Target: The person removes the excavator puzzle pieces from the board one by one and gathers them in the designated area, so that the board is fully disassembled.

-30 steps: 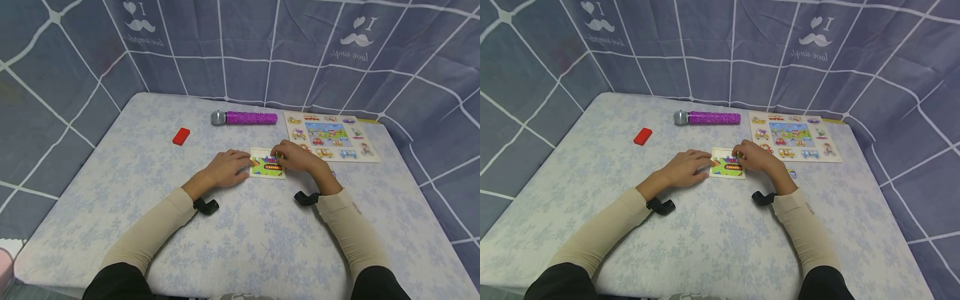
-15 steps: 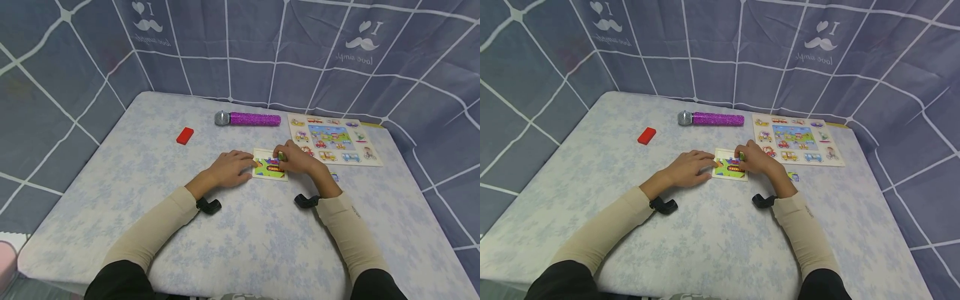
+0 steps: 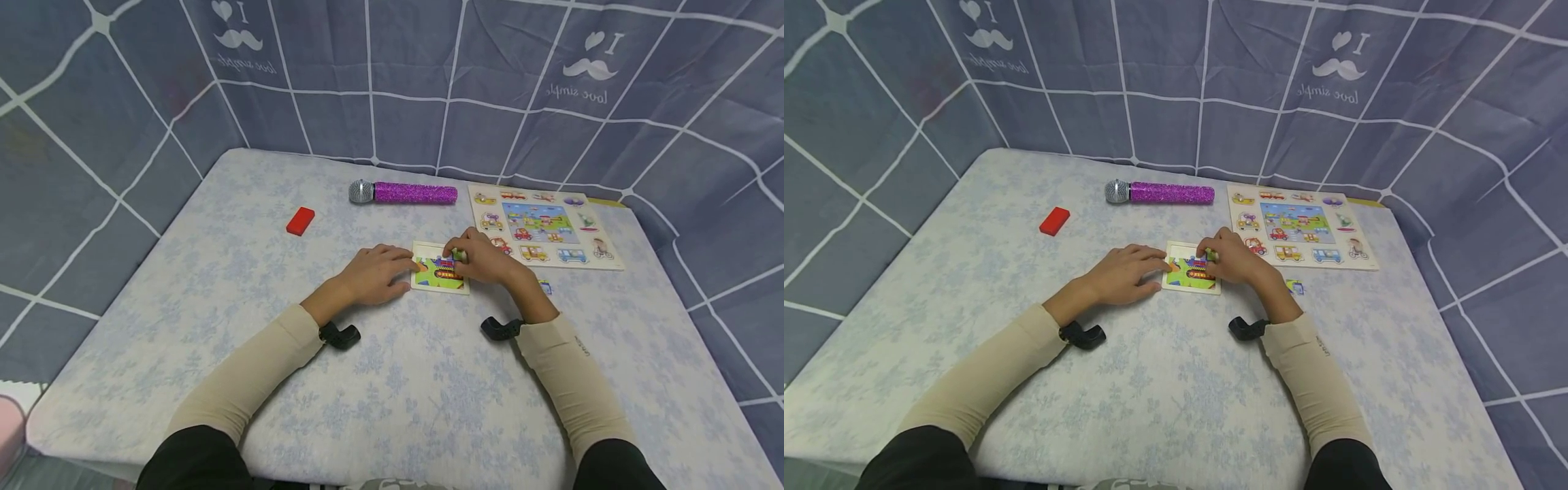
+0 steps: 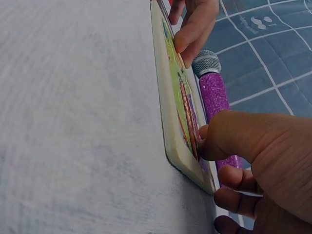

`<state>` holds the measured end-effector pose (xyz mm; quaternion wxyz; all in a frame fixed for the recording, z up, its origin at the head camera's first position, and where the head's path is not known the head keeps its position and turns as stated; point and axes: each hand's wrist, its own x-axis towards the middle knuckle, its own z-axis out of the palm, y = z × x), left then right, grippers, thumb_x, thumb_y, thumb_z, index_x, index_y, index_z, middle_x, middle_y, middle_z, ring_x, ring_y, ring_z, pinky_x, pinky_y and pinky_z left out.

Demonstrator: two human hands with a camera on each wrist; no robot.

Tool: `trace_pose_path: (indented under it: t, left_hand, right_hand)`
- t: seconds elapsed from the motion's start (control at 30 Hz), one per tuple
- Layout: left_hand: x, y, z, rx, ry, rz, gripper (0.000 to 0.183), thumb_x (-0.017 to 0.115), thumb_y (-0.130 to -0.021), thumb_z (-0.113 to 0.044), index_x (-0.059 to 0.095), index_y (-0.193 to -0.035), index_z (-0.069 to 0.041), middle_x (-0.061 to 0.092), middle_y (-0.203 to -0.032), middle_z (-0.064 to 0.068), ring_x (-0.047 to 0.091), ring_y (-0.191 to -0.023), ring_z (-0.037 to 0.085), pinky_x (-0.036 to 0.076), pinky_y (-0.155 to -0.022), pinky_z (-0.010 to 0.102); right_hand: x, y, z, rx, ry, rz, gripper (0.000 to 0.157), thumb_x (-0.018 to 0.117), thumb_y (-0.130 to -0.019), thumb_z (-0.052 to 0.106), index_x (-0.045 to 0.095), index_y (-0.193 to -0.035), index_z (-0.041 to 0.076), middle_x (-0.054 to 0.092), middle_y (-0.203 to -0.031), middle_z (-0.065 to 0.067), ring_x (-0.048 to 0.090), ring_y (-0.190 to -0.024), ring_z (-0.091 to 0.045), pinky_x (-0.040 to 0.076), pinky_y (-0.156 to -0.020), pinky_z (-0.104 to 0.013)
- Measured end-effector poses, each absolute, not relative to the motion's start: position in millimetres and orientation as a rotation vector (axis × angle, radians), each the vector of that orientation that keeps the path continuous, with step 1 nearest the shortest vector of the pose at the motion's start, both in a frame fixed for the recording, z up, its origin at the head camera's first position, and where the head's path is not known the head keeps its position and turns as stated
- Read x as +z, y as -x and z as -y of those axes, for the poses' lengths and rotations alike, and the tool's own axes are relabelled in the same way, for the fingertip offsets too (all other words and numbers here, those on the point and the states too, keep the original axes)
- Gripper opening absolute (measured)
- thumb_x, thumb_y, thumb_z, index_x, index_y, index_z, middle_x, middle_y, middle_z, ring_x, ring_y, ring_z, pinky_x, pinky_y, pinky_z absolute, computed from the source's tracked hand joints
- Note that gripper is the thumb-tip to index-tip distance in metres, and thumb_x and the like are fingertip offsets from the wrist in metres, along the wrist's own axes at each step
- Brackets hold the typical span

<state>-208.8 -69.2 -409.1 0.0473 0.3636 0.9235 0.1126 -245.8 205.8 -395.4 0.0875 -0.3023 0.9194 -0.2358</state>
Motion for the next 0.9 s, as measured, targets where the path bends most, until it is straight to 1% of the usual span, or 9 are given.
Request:
trace_pose_path:
  t: [0.13,0.37,0.57,0.7,0.8,0.9]
  left_hand:
    - [-408.9,208.5,69.4,0.346,-1.103,-2.815,0.043,0.053,-0.104,-0.040,0.056,-0.145,-0.028,0.042,-0.156,0.001,0.037,-0.141,0.031,0.038,-0.102,0.058]
    - [-409.2,208.6,68.7,0.350,-1.094,-2.812,0.043,0.053,-0.104,-0.040,0.055,-0.146,-0.028,0.042,-0.156,0.001,0.036,-0.142,0.031,0.038,-0.102,0.059]
    - [-408.5,208.5,69.4,0.338,-1.093,-2.819,0.043,0.053,-0.104,-0.040,0.055,-0.146,-0.028,0.042,-0.156,0.000,0.036,-0.142,0.030,0.038,-0.102,0.058]
    - [-408.9,208.4,69.8,0.341,-1.094,-2.821,0.043,0.053,-0.104,-0.040,0.055,-0.145,-0.028,0.043,-0.156,0.000,0.037,-0.141,0.030,0.038,-0.102,0.058]
    - [-409.5,208.4,69.4,0.341,-1.095,-2.819,0.044,0.053,-0.104,-0.041,0.055,-0.145,-0.028,0.042,-0.156,0.000,0.036,-0.142,0.031,0.038,-0.103,0.058]
    - [-409.9,208.4,68.7,0.333,-1.087,-2.818,0.044,0.053,-0.104,-0.041,0.055,-0.146,-0.029,0.042,-0.157,0.000,0.035,-0.142,0.030,0.037,-0.103,0.058]
  right_hand:
    - [-395.4,246.5,-204.2,-0.675,0.880,-2.734,0.025,0.069,-0.087,0.002,0.068,-0.111,0.010,0.044,-0.098,-0.014,0.038,-0.088,-0.029,0.032,-0.075,-0.041]
    - [-395.7,247.2,-201.1,-0.663,0.837,-2.742,0.025,0.069,-0.084,0.001,0.061,-0.106,0.010,0.042,-0.099,-0.014,0.037,-0.088,-0.030,0.031,-0.074,-0.041]
    - [-394.8,246.7,-200.9,-0.704,0.842,-2.744,0.023,0.066,-0.085,-0.001,0.061,-0.104,0.009,0.046,-0.109,-0.016,0.039,-0.098,-0.033,0.033,-0.082,-0.045]
    - [-393.0,246.1,-202.7,-0.683,0.875,-2.742,0.023,0.067,-0.087,0.000,0.065,-0.108,0.009,0.052,-0.114,-0.016,0.043,-0.100,-0.034,0.035,-0.085,-0.048]
    - [-390.8,245.6,-206.0,-0.655,0.900,-2.751,0.023,0.068,-0.089,0.001,0.068,-0.111,0.009,0.055,-0.117,-0.016,0.047,-0.103,-0.033,0.039,-0.088,-0.049]
    - [-387.7,245.4,-209.8,-0.617,0.945,-2.771,0.028,0.070,-0.091,0.000,0.069,-0.119,0.007,0.058,-0.119,-0.015,0.052,-0.109,-0.033,0.042,-0.093,-0.051]
